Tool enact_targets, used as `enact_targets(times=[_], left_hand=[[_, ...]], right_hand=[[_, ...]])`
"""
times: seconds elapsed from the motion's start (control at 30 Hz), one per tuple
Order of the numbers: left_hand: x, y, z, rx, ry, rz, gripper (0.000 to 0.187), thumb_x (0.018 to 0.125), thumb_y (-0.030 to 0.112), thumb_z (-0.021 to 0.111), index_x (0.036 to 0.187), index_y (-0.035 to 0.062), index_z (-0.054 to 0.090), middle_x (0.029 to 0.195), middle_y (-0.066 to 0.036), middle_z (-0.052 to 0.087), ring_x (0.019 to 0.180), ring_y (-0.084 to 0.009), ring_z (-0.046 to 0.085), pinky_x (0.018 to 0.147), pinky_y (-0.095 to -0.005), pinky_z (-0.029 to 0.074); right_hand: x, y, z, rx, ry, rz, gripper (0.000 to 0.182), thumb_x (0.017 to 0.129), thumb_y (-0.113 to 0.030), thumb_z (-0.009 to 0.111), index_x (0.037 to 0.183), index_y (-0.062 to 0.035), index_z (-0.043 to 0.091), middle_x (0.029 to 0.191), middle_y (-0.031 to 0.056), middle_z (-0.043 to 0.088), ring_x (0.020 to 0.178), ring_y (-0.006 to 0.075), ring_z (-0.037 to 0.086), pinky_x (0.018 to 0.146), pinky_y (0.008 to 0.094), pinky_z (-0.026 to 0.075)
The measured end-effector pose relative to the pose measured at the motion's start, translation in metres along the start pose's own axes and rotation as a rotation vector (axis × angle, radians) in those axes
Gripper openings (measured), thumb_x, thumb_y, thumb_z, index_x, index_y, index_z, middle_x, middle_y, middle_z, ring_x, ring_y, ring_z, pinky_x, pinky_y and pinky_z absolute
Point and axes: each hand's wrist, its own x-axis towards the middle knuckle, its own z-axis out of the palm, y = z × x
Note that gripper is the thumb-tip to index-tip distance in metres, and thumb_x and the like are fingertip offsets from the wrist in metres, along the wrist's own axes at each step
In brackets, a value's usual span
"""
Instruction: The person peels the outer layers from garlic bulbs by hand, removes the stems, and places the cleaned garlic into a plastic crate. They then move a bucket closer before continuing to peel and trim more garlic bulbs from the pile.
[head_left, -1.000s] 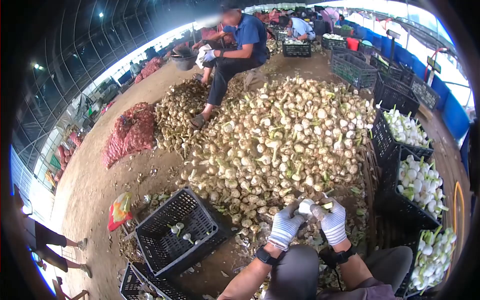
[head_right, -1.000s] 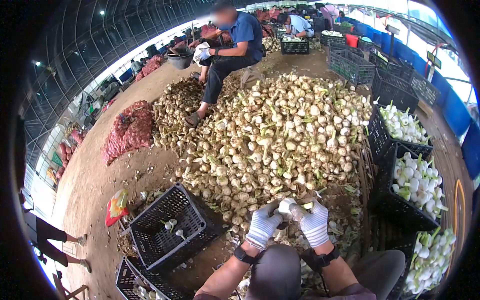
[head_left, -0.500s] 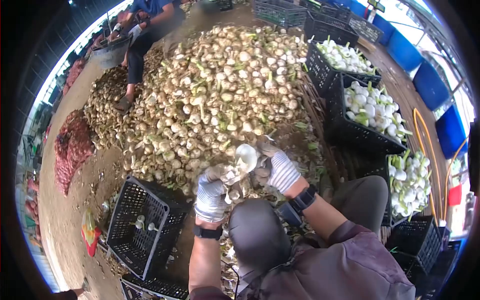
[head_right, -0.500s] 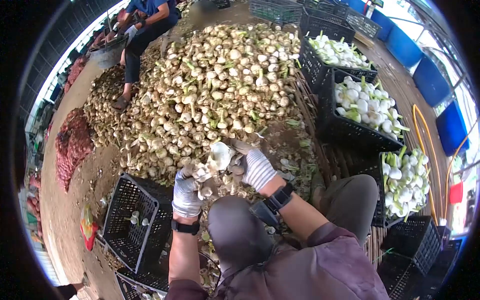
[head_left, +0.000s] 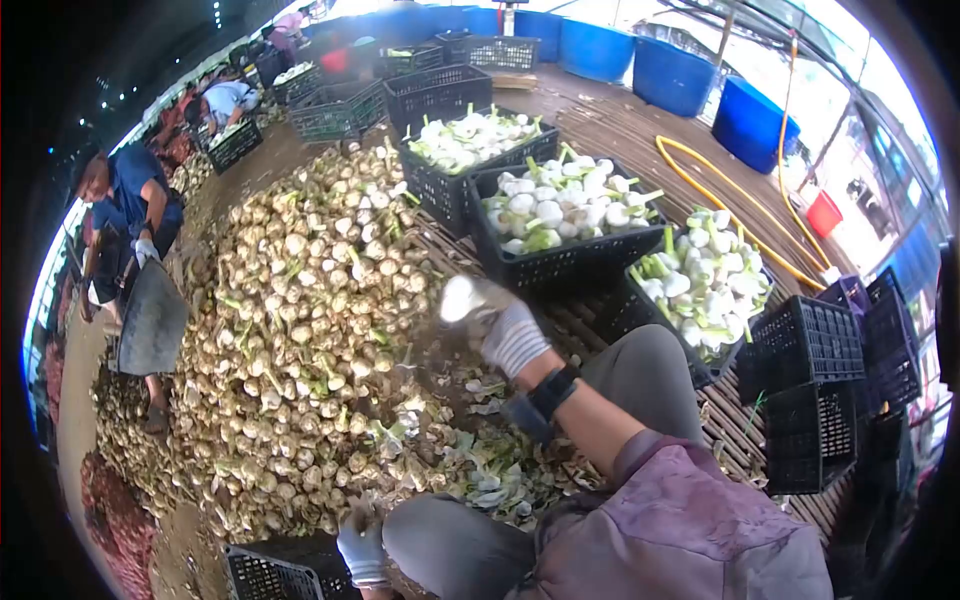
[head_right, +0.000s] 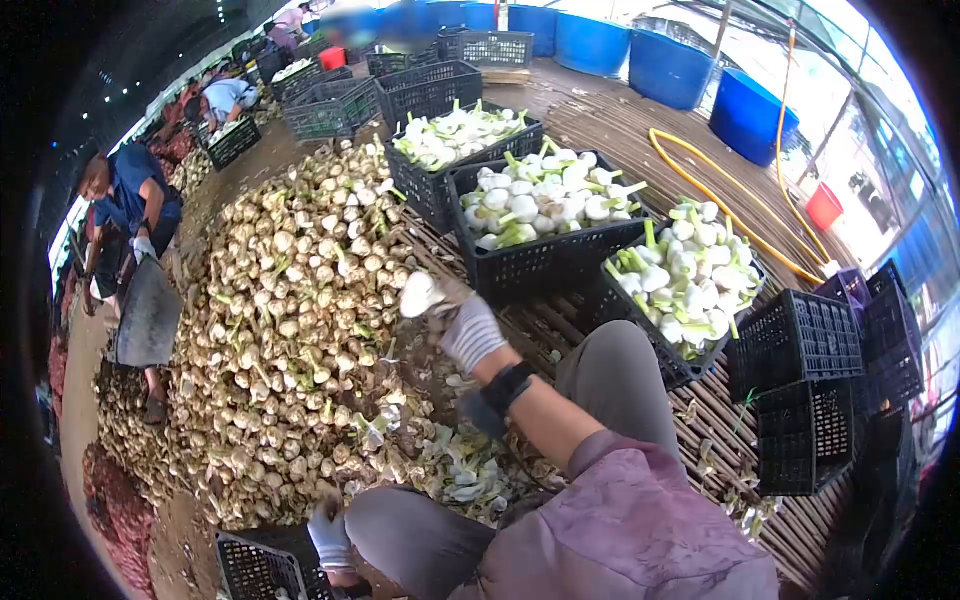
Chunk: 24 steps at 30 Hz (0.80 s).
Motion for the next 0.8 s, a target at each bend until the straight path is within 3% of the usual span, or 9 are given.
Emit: enact_targets(times=[0.23,0.3,0.37,0.4,0.5,0.53,0.57,0.77,0.8], left_hand=[[-0.030,-0.037,0.023,-0.230,-0.054,-0.250,0.030,0.073,0.011,0.066,0.097,-0.0069,0.063,0.091,-0.017,0.067,0.079,-0.0183,0.063,0.073,-0.0301,0.050],[-0.035,-0.018,0.019,0.191,-0.340,-0.116,0.028,0.077,0.013,0.062,0.101,-0.0020,0.064,0.093,-0.016,0.067,0.080,-0.0189,0.063,0.073,-0.0309,0.049],[-0.052,-0.087,0.048,-0.295,-0.188,-0.214,0.027,0.079,0.016,0.059,0.102,0.0016,0.064,0.092,-0.016,0.067,0.080,-0.0216,0.065,0.073,-0.0316,0.049],[-0.050,-0.058,0.034,0.203,-0.300,-0.140,0.026,0.079,0.013,0.058,0.101,0.0016,0.064,0.091,-0.018,0.066,0.082,-0.0250,0.065,0.074,-0.0314,0.049],[-0.058,-0.044,0.029,-0.010,-0.102,-0.222,0.023,0.078,0.020,0.060,0.093,0.0042,0.066,0.088,-0.017,0.066,0.082,-0.0307,0.064,0.073,-0.0360,0.049],[-0.061,-0.050,0.031,0.042,-0.102,-0.268,0.024,0.077,0.022,0.061,0.093,0.0057,0.066,0.088,-0.017,0.066,0.082,-0.0316,0.064,0.072,-0.0372,0.049],[-0.061,-0.056,0.032,0.094,-0.107,-0.305,0.024,0.077,0.025,0.061,0.092,0.0072,0.066,0.087,-0.017,0.066,0.082,-0.0325,0.063,0.072,-0.0383,0.049],[-0.043,-0.039,0.018,0.114,-0.193,-0.381,0.032,0.078,0.037,0.064,0.076,0.0052,0.068,0.071,-0.015,0.063,0.069,-0.0297,0.063,0.063,-0.0365,0.048],[-0.042,-0.036,0.018,0.100,-0.170,-0.378,0.033,0.078,0.038,0.064,0.075,0.0045,0.067,0.070,-0.015,0.062,0.069,-0.0297,0.062,0.062,-0.0367,0.048]], right_hand=[[0.026,-0.082,-0.034,0.154,0.054,-0.128,0.020,0.090,-0.030,0.052,0.082,-0.0116,0.054,0.058,0.0001,0.053,0.045,0.0155,0.047,0.042,0.0304,0.035],[0.034,-0.089,-0.017,0.105,0.171,-0.217,0.021,0.089,-0.032,0.054,0.080,-0.0136,0.056,0.061,-0.0014,0.054,0.053,0.0137,0.052,0.049,0.0274,0.042],[0.059,-0.105,0.006,0.147,0.075,-0.228,0.022,0.089,-0.032,0.054,0.084,-0.0119,0.059,0.069,0.0007,0.059,0.060,0.0158,0.057,0.056,0.0302,0.049],[0.078,-0.110,0.001,-0.061,0.019,-0.331,0.019,0.090,-0.029,0.053,0.087,-0.0109,0.060,0.073,0.0020,0.061,0.065,0.0178,0.060,0.062,0.0337,0.052],[0.177,-0.160,-0.059,0.050,-0.050,-0.314,0.019,0.089,-0.017,0.054,0.104,-0.0052,0.057,0.086,0.0086,0.061,0.080,0.0205,0.061,0.073,0.0343,0.053],[0.187,-0.158,-0.078,-0.687,-0.067,-0.598,0.020,0.090,-0.021,0.052,0.101,-0.0046,0.057,0.086,0.0095,0.061,0.082,0.0228,0.060,0.074,0.0373,0.053],[0.194,-0.159,-0.078,0.007,0.047,-0.336,0.021,0.090,-0.024,0.053,0.096,-0.0049,0.057,0.086,0.0091,0.060,0.079,0.0233,0.059,0.072,0.0393,0.053],[0.181,0.011,-0.106,-0.721,-0.033,-0.129,0.012,0.079,-0.019,0.059,0.077,-0.0083,0.055,0.062,0.0051,0.050,0.048,0.0200,0.047,0.045,0.0325,0.042],[0.139,0.038,-0.056,-0.541,0.284,0.190,0.015,0.081,-0.023,0.057,0.080,-0.0082,0.056,0.064,0.0069,0.052,0.050,0.0222,0.049,0.047,0.0362,0.044]])
